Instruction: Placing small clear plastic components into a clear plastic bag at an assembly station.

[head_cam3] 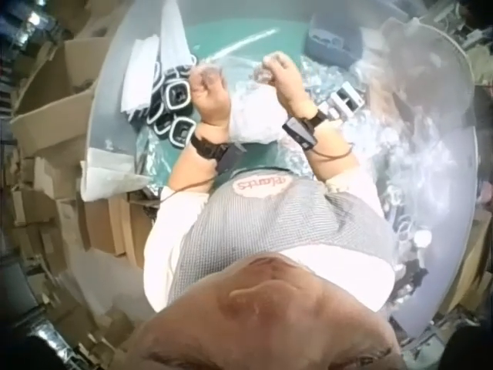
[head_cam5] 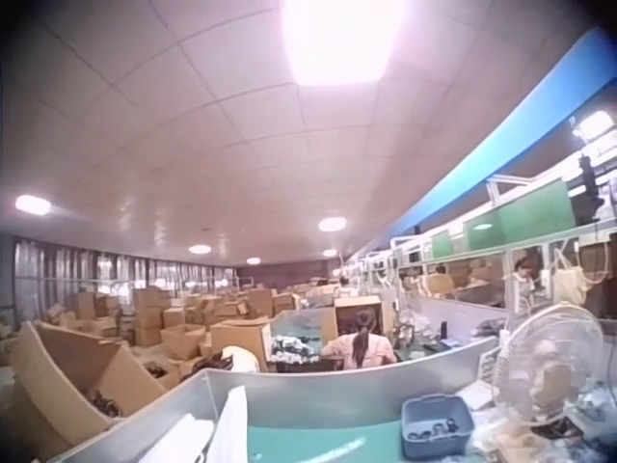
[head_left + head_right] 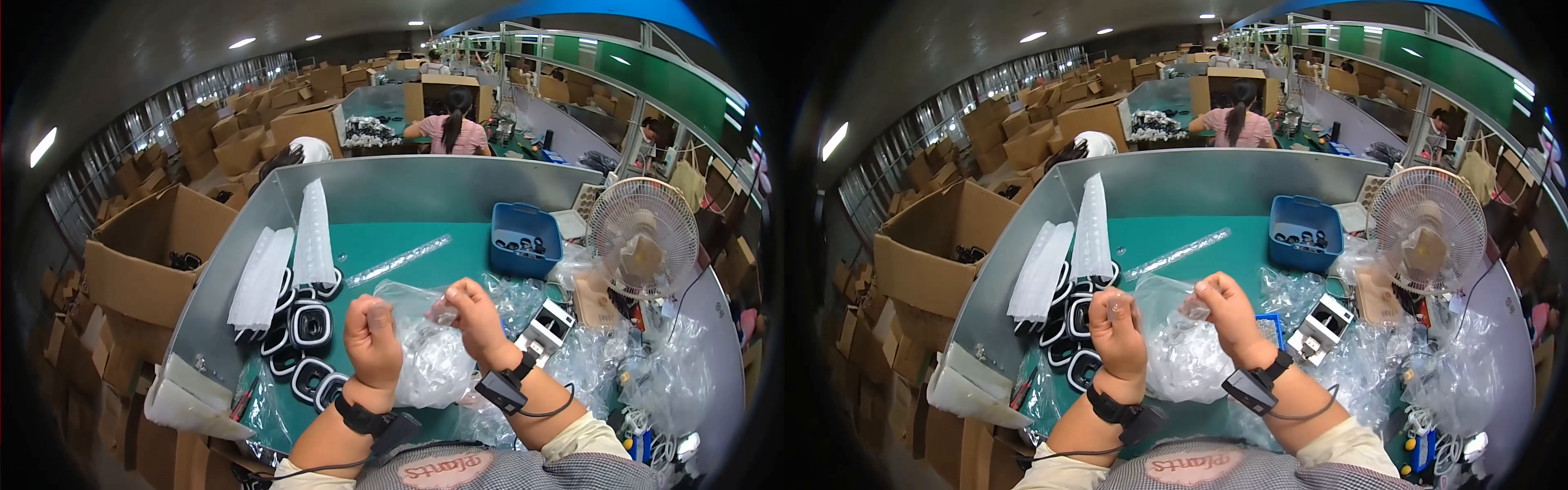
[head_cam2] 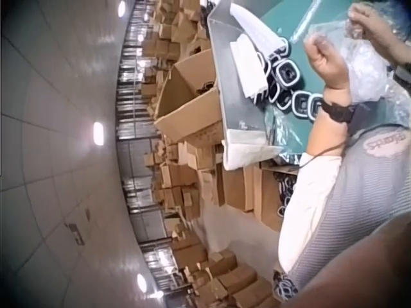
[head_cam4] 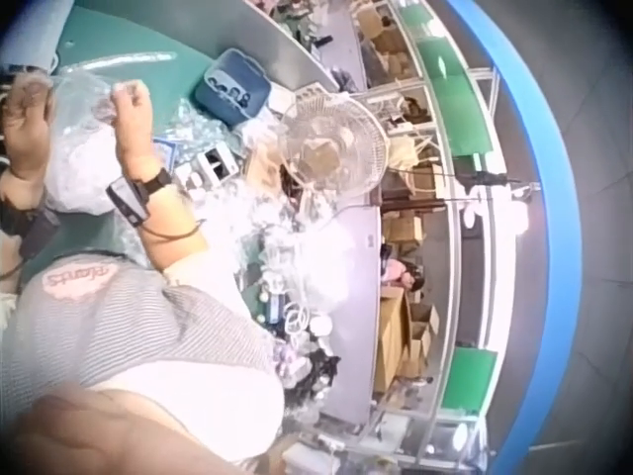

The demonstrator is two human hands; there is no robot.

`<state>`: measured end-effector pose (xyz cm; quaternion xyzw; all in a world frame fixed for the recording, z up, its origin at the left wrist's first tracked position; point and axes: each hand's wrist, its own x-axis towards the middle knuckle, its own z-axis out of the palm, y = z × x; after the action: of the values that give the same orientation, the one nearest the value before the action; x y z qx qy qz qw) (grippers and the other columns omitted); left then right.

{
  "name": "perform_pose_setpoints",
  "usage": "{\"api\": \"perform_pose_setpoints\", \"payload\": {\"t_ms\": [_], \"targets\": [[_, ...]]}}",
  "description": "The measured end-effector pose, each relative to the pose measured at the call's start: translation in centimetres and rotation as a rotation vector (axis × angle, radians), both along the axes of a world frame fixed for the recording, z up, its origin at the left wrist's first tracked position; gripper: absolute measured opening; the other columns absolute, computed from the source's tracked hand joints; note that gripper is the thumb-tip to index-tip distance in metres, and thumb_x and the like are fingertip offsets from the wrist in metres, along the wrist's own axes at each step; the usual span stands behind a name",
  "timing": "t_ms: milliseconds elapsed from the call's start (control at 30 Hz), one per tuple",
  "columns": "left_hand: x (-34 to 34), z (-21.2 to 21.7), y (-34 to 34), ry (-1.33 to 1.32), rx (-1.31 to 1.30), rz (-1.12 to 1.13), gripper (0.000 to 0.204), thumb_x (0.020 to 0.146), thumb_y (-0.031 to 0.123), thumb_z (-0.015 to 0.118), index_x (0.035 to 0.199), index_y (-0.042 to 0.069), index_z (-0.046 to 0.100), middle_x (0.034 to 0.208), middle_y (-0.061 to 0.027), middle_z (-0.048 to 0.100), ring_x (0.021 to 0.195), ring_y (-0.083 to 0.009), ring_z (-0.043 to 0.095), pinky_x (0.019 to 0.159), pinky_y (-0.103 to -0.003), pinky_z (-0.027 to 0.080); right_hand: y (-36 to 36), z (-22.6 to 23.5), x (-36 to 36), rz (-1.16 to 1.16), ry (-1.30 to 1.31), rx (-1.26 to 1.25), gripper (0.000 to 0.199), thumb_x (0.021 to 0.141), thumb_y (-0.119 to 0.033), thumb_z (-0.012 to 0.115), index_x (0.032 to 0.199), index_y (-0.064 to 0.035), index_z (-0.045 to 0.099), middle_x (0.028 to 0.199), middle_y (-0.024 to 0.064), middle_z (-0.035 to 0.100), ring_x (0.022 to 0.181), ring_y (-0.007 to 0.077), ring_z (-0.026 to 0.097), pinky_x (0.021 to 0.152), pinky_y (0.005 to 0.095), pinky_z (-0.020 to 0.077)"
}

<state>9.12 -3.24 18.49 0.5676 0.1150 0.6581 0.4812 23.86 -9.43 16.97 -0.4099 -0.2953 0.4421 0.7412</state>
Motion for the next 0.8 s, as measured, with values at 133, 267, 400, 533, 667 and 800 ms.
{"api": "perform_pose_setpoints", "payload": {"t_ms": [133,267,400,533,667,800], "targets": [[-0.2,-0.3,-0.3,0.072,0.13,0.036,0.023,0.103,0.018,0.046,0.082,0.008,0.046,0.069,0.0024,0.041,0.053,-0.0039,0.034,0.047,-0.02,0.027,-0.1,-1.0,-0.4,0.115,0.001,-0.071,0.02,0.093,-0.016,0.057,0.108,-0.0037,0.061,0.096,0.0077,0.066,0.089,0.0207,0.066,0.084,0.0361,0.0542],[0.3,-0.6,-0.1,0.058,0.092,-0.014,0.024,0.103,0.019,0.046,0.081,0.008,0.046,0.068,0.002,0.041,0.053,-0.0041,0.034,0.047,-0.02,0.027,-0.4,-3.5,0.2,0.193,-0.146,-0.102,0.023,0.092,-0.017,0.062,0.111,-0.0046,0.063,0.1,0.0019,0.066,0.091,0.0098,0.059,0.078,0.025,0.0471],[0.4,-1.1,0.2,0.084,0.043,-0.097,0.025,0.102,0.022,0.047,0.082,0.008,0.046,0.07,0.0014,0.042,0.054,-0.0043,0.035,0.047,-0.019,0.028,0.0,-5.3,0.6,0.303,-0.276,-0.158,0.017,0.091,-0.016,0.065,0.101,-0.003,0.061,0.092,-0.0003,0.061,0.086,0.0088,0.057,0.079,0.0253,0.0473],[0.7,-1.9,0.8,0.133,0.007,-0.189,0.024,0.102,0.023,0.049,0.083,0.008,0.048,0.068,0.0014,0.042,0.054,-0.0046,0.037,0.048,-0.019,0.029,-0.1,-7.5,1.0,0.317,-0.411,-0.167,0.018,0.089,-0.018,0.067,0.097,-0.0033,0.06,0.09,0.0022,0.062,0.086,0.0104,0.058,0.078,0.0269,0.048],[0.8,-1.8,1.0,0.169,-0.021,-0.281,0.025,0.102,0.025,0.05,0.084,0.008,0.05,0.068,0.0013,0.044,0.054,-0.0046,0.038,0.048,-0.019,0.029,-0.7,-5.8,1.6,0.245,-0.892,-0.362,0.039,0.082,-0.028,0.075,0.106,-0.0014,0.06,0.105,0.0116,0.064,0.1,0.0253,0.061,0.091,0.0356,0.0479],[1.0,-0.8,0.9,0.187,-0.079,-0.377,0.026,0.101,0.026,0.053,0.084,0.006,0.051,0.069,0.0015,0.048,0.059,-0.0047,0.04,0.052,-0.021,0.032,-1.3,-5.4,0.9,0.137,-0.749,-0.089,0.054,0.08,-0.032,0.077,0.122,-0.004,0.059,0.129,0.0165,0.055,0.12,0.0317,0.054,0.103,0.0387,0.041]]}}
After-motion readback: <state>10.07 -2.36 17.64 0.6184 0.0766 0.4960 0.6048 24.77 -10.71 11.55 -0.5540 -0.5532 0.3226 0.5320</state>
